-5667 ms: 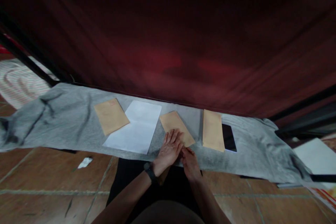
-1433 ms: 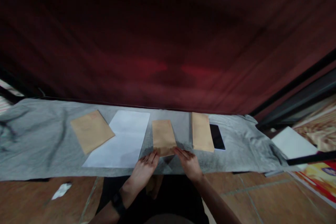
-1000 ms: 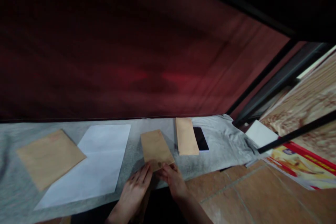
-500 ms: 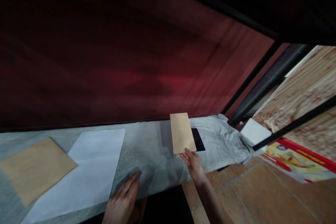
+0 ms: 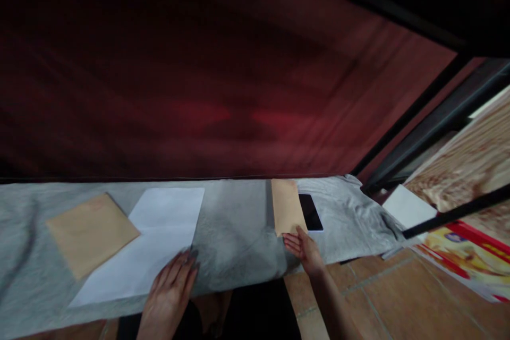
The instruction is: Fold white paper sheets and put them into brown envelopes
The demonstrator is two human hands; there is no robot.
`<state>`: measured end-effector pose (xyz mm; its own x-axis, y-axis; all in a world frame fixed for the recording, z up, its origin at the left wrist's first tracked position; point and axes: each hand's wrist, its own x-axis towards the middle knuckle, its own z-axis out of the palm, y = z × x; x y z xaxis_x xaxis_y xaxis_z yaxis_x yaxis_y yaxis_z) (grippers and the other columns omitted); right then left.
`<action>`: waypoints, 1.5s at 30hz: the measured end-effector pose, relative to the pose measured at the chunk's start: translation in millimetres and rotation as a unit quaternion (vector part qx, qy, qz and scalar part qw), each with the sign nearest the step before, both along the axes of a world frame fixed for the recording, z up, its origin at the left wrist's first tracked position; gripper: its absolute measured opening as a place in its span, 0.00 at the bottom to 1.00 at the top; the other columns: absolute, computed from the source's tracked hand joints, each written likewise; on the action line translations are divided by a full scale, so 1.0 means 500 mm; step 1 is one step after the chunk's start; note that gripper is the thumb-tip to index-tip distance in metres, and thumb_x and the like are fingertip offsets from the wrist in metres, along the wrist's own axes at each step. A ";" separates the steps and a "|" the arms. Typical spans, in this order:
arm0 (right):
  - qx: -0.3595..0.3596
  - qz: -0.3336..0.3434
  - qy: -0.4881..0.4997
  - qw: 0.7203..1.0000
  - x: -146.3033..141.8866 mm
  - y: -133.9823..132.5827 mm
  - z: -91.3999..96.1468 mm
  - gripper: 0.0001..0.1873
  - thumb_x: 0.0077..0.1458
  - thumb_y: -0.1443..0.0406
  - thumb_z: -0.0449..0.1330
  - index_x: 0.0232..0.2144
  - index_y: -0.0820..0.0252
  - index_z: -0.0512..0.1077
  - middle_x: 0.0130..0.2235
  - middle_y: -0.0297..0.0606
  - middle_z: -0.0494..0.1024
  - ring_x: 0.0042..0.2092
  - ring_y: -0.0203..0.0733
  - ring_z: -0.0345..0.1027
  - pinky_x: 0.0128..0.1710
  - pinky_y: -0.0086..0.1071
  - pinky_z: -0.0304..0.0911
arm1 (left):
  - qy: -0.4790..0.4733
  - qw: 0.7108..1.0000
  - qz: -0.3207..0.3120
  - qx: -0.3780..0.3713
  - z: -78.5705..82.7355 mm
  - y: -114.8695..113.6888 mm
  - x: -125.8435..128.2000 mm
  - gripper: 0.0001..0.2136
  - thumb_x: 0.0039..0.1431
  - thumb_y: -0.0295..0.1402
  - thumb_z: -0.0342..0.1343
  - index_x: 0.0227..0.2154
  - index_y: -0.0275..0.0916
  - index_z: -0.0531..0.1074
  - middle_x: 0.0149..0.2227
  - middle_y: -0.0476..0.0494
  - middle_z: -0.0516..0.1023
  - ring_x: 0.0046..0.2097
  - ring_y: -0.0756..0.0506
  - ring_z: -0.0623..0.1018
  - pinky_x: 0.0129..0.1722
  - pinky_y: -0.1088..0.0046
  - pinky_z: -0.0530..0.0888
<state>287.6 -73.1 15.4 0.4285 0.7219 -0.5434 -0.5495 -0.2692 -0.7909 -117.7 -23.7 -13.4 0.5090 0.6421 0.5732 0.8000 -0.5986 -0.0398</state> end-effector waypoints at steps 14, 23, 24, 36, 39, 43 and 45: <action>-0.024 0.170 -0.100 0.980 -0.039 -0.030 -0.011 0.28 0.42 0.44 0.68 0.39 0.57 0.78 0.45 0.52 0.83 0.46 0.58 0.79 0.47 0.48 0.72 | 0.088 0.968 0.167 -0.162 0.014 -0.053 -0.028 0.31 0.66 0.50 0.48 0.62 0.29 0.65 0.65 0.26 0.65 0.65 0.32 0.67 0.63 0.50 0.65; -0.025 0.184 -0.158 0.970 -0.064 -0.015 0.007 0.30 0.31 0.43 0.72 0.32 0.57 0.78 0.37 0.46 0.84 0.37 0.53 0.79 0.38 0.43 0.74 | 0.145 0.940 0.113 -0.286 0.096 -0.034 -0.043 0.22 0.61 0.22 0.45 0.57 0.36 0.71 0.62 0.34 0.72 0.63 0.40 0.72 0.60 0.60 0.70; -0.023 0.184 -0.161 0.969 -0.064 -0.014 0.004 0.30 0.31 0.43 0.72 0.32 0.57 0.78 0.36 0.46 0.84 0.36 0.53 0.79 0.37 0.43 0.74 | 0.143 0.940 0.106 -0.292 0.103 -0.029 -0.046 0.24 0.60 0.20 0.43 0.56 0.37 0.71 0.61 0.35 0.73 0.62 0.42 0.73 0.59 0.61 0.70; 0.032 0.220 -0.090 0.971 -0.192 0.011 -0.001 0.35 0.39 0.39 0.70 0.42 0.56 0.79 0.42 0.46 0.84 0.39 0.53 0.79 0.42 0.46 0.74 | 0.063 0.971 -0.026 -0.230 0.102 -0.056 0.167 0.22 0.63 0.22 0.48 0.60 0.38 0.67 0.59 0.38 0.74 0.61 0.43 0.72 0.63 0.63 0.65; 0.043 0.239 -0.093 0.966 -0.223 0.032 0.010 0.32 0.42 0.40 0.68 0.41 0.56 0.80 0.42 0.44 0.84 0.43 0.54 0.78 0.45 0.45 0.72 | 0.052 0.970 -0.066 -0.228 0.098 -0.079 0.222 0.21 0.65 0.24 0.48 0.60 0.38 0.67 0.59 0.38 0.75 0.61 0.43 0.72 0.63 0.64 0.65; 0.071 0.191 -0.177 0.963 -0.234 0.058 0.005 0.28 0.36 0.45 0.72 0.36 0.57 0.81 0.41 0.42 0.84 0.46 0.54 0.76 0.49 0.43 0.70 | 0.032 0.969 -0.092 -0.227 0.088 -0.094 0.249 0.20 0.66 0.24 0.45 0.60 0.37 0.66 0.60 0.37 0.73 0.61 0.42 0.72 0.62 0.63 0.66; 0.068 0.173 -0.195 0.963 -0.232 0.064 -0.006 0.28 0.34 0.48 0.72 0.37 0.58 0.81 0.40 0.41 0.84 0.44 0.53 0.76 0.47 0.42 0.70 | 0.030 0.967 -0.105 -0.229 0.081 -0.089 0.240 0.21 0.65 0.23 0.45 0.60 0.38 0.66 0.61 0.37 0.73 0.62 0.42 0.71 0.63 0.62 0.65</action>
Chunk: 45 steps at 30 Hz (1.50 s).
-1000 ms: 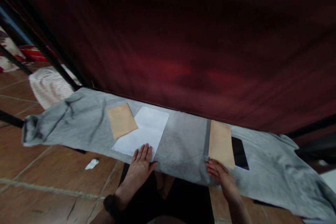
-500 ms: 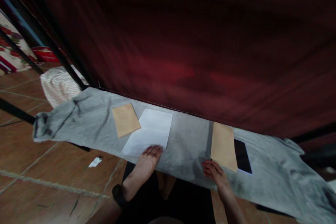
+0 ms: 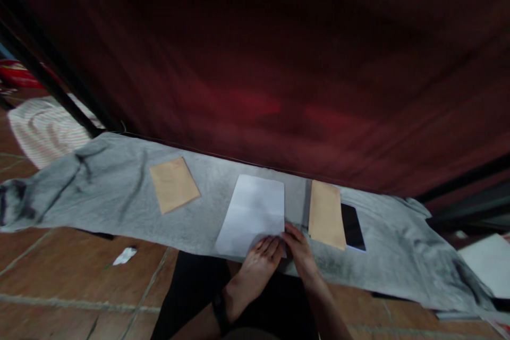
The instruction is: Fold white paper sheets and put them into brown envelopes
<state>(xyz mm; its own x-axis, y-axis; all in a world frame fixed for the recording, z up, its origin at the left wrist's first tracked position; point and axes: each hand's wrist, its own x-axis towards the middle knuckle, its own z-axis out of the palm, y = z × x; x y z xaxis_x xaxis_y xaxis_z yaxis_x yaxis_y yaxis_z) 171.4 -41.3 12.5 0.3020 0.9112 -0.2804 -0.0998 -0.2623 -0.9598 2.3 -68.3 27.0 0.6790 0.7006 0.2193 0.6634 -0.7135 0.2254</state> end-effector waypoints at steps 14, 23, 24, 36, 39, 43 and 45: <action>0.126 0.018 -0.381 0.916 0.020 -0.007 -0.034 0.23 0.62 0.59 0.52 0.56 0.59 0.72 0.54 0.49 0.76 0.56 0.53 0.70 0.59 0.49 0.64 | 0.071 0.997 0.041 -0.007 -0.042 0.064 -0.140 0.27 0.59 0.19 0.47 0.61 0.39 0.67 0.65 0.39 0.68 0.66 0.41 0.67 0.65 0.61 0.64; 0.215 0.262 -0.547 0.766 -0.056 0.101 -0.009 0.25 0.69 0.63 0.48 0.65 0.58 0.63 0.67 0.41 0.63 0.69 0.47 0.53 0.67 0.48 0.53 | 0.063 0.997 0.034 -0.037 -0.022 0.066 -0.140 0.25 0.60 0.25 0.51 0.61 0.39 0.68 0.66 0.37 0.66 0.67 0.40 0.65 0.66 0.58 0.63; 0.218 0.281 -0.558 0.750 -0.064 0.116 -0.011 0.24 0.69 0.62 0.48 0.65 0.57 0.63 0.68 0.40 0.63 0.69 0.48 0.52 0.68 0.48 0.51 | 0.057 0.996 0.035 -0.056 -0.013 0.066 -0.142 0.24 0.60 0.29 0.54 0.61 0.39 0.68 0.66 0.36 0.66 0.67 0.39 0.65 0.65 0.57 0.64; 0.238 0.279 -0.593 0.717 -0.088 0.153 -0.057 0.25 0.69 0.67 0.47 0.65 0.64 0.62 0.65 0.49 0.67 0.67 0.48 0.56 0.69 0.50 0.49 | -0.009 0.997 0.068 -0.031 -0.001 0.295 -0.044 0.24 0.72 0.36 0.37 0.67 0.33 0.57 0.68 0.34 0.62 0.70 0.41 0.59 0.68 0.54 0.59; 0.227 0.239 -0.603 0.726 -0.092 0.154 -0.069 0.26 0.67 0.68 0.47 0.66 0.66 0.61 0.65 0.51 0.67 0.67 0.50 0.57 0.68 0.52 0.51 | 0.021 0.996 0.083 -0.034 -0.029 0.362 -0.013 0.24 0.71 0.37 0.39 0.66 0.34 0.59 0.68 0.35 0.61 0.70 0.40 0.57 0.69 0.53 0.55; 0.194 0.191 -0.619 0.737 -0.093 0.161 -0.081 0.29 0.67 0.66 0.48 0.68 0.68 0.56 0.68 0.52 0.60 0.69 0.52 0.52 0.67 0.53 0.52 | 0.022 0.992 0.128 -0.004 -0.057 0.402 -0.024 0.26 0.71 0.42 0.40 0.66 0.36 0.59 0.69 0.35 0.60 0.71 0.39 0.56 0.69 0.52 0.52; 0.181 0.168 -0.625 0.741 -0.089 0.168 -0.084 0.29 0.68 0.64 0.48 0.68 0.68 0.55 0.69 0.52 0.57 0.70 0.53 0.50 0.67 0.53 0.52 | 0.015 0.988 0.156 0.009 -0.066 0.409 -0.042 0.27 0.71 0.42 0.38 0.67 0.34 0.58 0.69 0.34 0.59 0.71 0.38 0.55 0.69 0.52 0.52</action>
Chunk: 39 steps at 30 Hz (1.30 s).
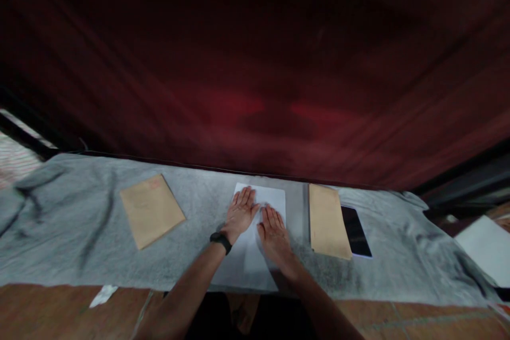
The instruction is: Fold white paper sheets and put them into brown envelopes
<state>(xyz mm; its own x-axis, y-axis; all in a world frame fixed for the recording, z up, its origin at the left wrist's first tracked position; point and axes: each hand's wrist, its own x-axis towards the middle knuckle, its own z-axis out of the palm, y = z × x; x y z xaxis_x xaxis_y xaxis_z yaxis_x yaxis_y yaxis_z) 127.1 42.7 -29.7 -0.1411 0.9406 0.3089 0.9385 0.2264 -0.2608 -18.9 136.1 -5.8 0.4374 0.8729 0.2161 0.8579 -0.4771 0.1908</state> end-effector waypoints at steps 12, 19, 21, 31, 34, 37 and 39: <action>0.018 -0.149 0.022 0.988 0.091 0.070 0.003 0.29 0.71 0.60 0.42 0.66 0.72 0.59 0.67 0.57 0.60 0.69 0.58 0.52 0.66 0.56 0.47 | -0.017 0.994 0.110 0.017 -0.025 0.001 -0.058 0.28 0.69 0.38 0.37 0.68 0.28 0.56 0.68 0.30 0.59 0.71 0.38 0.57 0.69 0.52 0.54; -0.017 -0.062 0.006 0.998 0.006 0.130 0.024 0.28 0.71 0.60 0.43 0.67 0.67 0.59 0.69 0.48 0.59 0.69 0.52 0.52 0.68 0.48 0.46 | -0.016 0.994 0.104 0.037 -0.018 -0.004 -0.058 0.28 0.69 0.37 0.38 0.67 0.28 0.58 0.68 0.30 0.61 0.70 0.37 0.57 0.69 0.52 0.54; -0.025 -0.049 -0.011 0.998 -0.016 0.140 0.020 0.28 0.71 0.60 0.45 0.67 0.67 0.59 0.69 0.48 0.59 0.69 0.52 0.53 0.68 0.48 0.46 | -0.014 0.994 0.105 0.038 -0.017 -0.005 -0.058 0.28 0.69 0.37 0.38 0.67 0.28 0.58 0.68 0.30 0.61 0.70 0.38 0.57 0.69 0.52 0.54; 0.017 -0.141 -0.044 0.989 0.075 0.116 0.013 0.29 0.70 0.59 0.46 0.66 0.70 0.59 0.66 0.55 0.62 0.68 0.54 0.55 0.66 0.51 0.50 | -0.004 0.992 0.123 0.018 -0.012 -0.008 -0.053 0.28 0.69 0.37 0.39 0.67 0.28 0.56 0.69 0.34 0.58 0.71 0.38 0.56 0.70 0.53 0.51; 0.007 -0.170 -0.046 0.984 0.080 0.089 0.027 0.28 0.70 0.62 0.46 0.65 0.75 0.60 0.66 0.59 0.62 0.68 0.56 0.55 0.65 0.50 0.51 | -0.004 0.992 0.124 0.014 -0.008 -0.011 -0.051 0.28 0.69 0.38 0.39 0.67 0.28 0.56 0.69 0.34 0.58 0.71 0.38 0.56 0.70 0.53 0.51; 0.015 -0.124 -0.040 0.991 0.046 0.025 0.035 0.28 0.70 0.62 0.46 0.67 0.72 0.57 0.68 0.55 0.59 0.69 0.54 0.53 0.66 0.49 0.51 | -0.002 0.992 0.127 0.012 -0.003 -0.014 -0.050 0.28 0.69 0.37 0.40 0.67 0.28 0.56 0.69 0.34 0.58 0.71 0.38 0.55 0.70 0.54 0.51; 0.013 -0.052 -0.040 0.998 0.014 -0.031 0.034 0.29 0.70 0.60 0.47 0.69 0.65 0.55 0.70 0.47 0.55 0.70 0.52 0.50 0.67 0.48 0.50 | -0.002 0.991 0.130 0.011 0.001 -0.014 -0.050 0.28 0.69 0.37 0.40 0.67 0.29 0.57 0.69 0.34 0.59 0.71 0.39 0.56 0.70 0.54 0.51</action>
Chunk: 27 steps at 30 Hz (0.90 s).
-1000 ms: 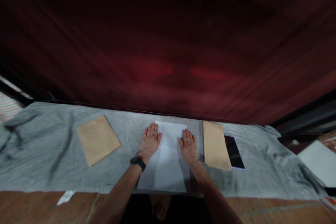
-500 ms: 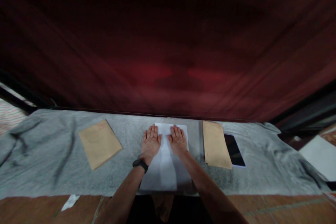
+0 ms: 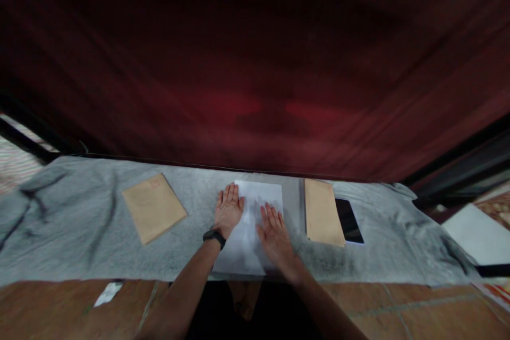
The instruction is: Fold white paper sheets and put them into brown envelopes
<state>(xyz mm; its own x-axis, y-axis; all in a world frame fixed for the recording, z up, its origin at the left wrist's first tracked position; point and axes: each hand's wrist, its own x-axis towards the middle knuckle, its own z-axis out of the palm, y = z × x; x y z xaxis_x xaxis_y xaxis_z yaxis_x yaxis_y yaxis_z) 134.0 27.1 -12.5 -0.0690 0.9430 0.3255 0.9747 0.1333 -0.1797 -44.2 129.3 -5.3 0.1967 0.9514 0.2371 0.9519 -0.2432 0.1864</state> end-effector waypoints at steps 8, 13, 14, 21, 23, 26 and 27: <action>-0.013 0.051 0.002 0.999 -0.054 -0.112 -0.006 0.29 0.69 0.59 0.48 0.68 0.63 0.56 0.69 0.46 0.59 0.69 0.49 0.54 0.69 0.49 0.46 | 0.000 0.999 -0.035 0.025 0.016 -0.066 0.006 0.26 0.71 0.36 0.37 0.67 0.27 0.57 0.69 0.32 0.57 0.71 0.37 0.56 0.69 0.54 0.53; -0.009 0.067 0.003 0.998 -0.052 -0.107 -0.011 0.30 0.67 0.62 0.50 0.68 0.65 0.56 0.68 0.48 0.59 0.69 0.51 0.52 0.69 0.51 0.47 | 0.000 0.980 -0.198 0.031 -0.011 -0.203 0.015 0.25 0.71 0.39 0.39 0.67 0.36 0.57 0.68 0.39 0.62 0.70 0.42 0.60 0.68 0.56 0.58; -0.007 0.068 0.003 0.998 -0.051 -0.108 -0.011 0.30 0.67 0.63 0.49 0.68 0.65 0.56 0.69 0.48 0.59 0.69 0.51 0.52 0.69 0.51 0.47 | 0.000 0.979 -0.202 0.036 -0.015 -0.225 0.009 0.25 0.71 0.40 0.40 0.67 0.37 0.57 0.68 0.38 0.63 0.69 0.42 0.61 0.68 0.56 0.58; 0.016 0.040 -0.004 0.999 0.009 -0.147 -0.011 0.28 0.69 0.62 0.48 0.68 0.65 0.57 0.67 0.47 0.62 0.68 0.49 0.55 0.68 0.47 0.51 | 0.013 0.982 -0.170 0.081 -0.007 -0.290 -0.102 0.30 0.70 0.47 0.43 0.67 0.35 0.57 0.67 0.34 0.63 0.67 0.38 0.64 0.66 0.54 0.61; 0.016 0.045 -0.011 0.999 0.037 -0.164 -0.015 0.28 0.70 0.61 0.48 0.68 0.65 0.56 0.67 0.47 0.62 0.68 0.49 0.56 0.67 0.47 0.52 | 0.015 0.982 -0.163 0.091 -0.008 -0.297 -0.132 0.30 0.69 0.47 0.44 0.68 0.35 0.57 0.66 0.34 0.64 0.67 0.38 0.66 0.66 0.54 0.61; 0.017 0.041 -0.015 0.999 0.072 -0.192 -0.024 0.29 0.70 0.60 0.48 0.69 0.63 0.55 0.66 0.46 0.65 0.67 0.49 0.57 0.67 0.47 0.53 | 0.023 0.981 -0.164 0.099 -0.011 -0.309 -0.166 0.30 0.69 0.47 0.45 0.68 0.35 0.56 0.66 0.34 0.65 0.66 0.38 0.66 0.66 0.54 0.61; 0.018 0.036 -0.014 0.999 0.081 -0.201 -0.025 0.29 0.70 0.59 0.48 0.69 0.63 0.55 0.66 0.46 0.65 0.67 0.49 0.57 0.67 0.47 0.54 | 0.025 0.980 -0.170 0.101 -0.011 -0.313 -0.174 0.31 0.69 0.47 0.45 0.68 0.35 0.55 0.66 0.34 0.65 0.67 0.38 0.66 0.66 0.54 0.61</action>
<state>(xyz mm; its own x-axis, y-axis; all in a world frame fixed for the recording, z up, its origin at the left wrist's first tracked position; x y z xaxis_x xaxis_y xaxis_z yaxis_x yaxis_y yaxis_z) 174.4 -73.3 -25.1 -0.1459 0.9230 0.3560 0.9668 0.2092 -0.1464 -131.3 -27.4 -10.9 0.5110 0.7634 0.3951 0.8159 -0.5754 0.0567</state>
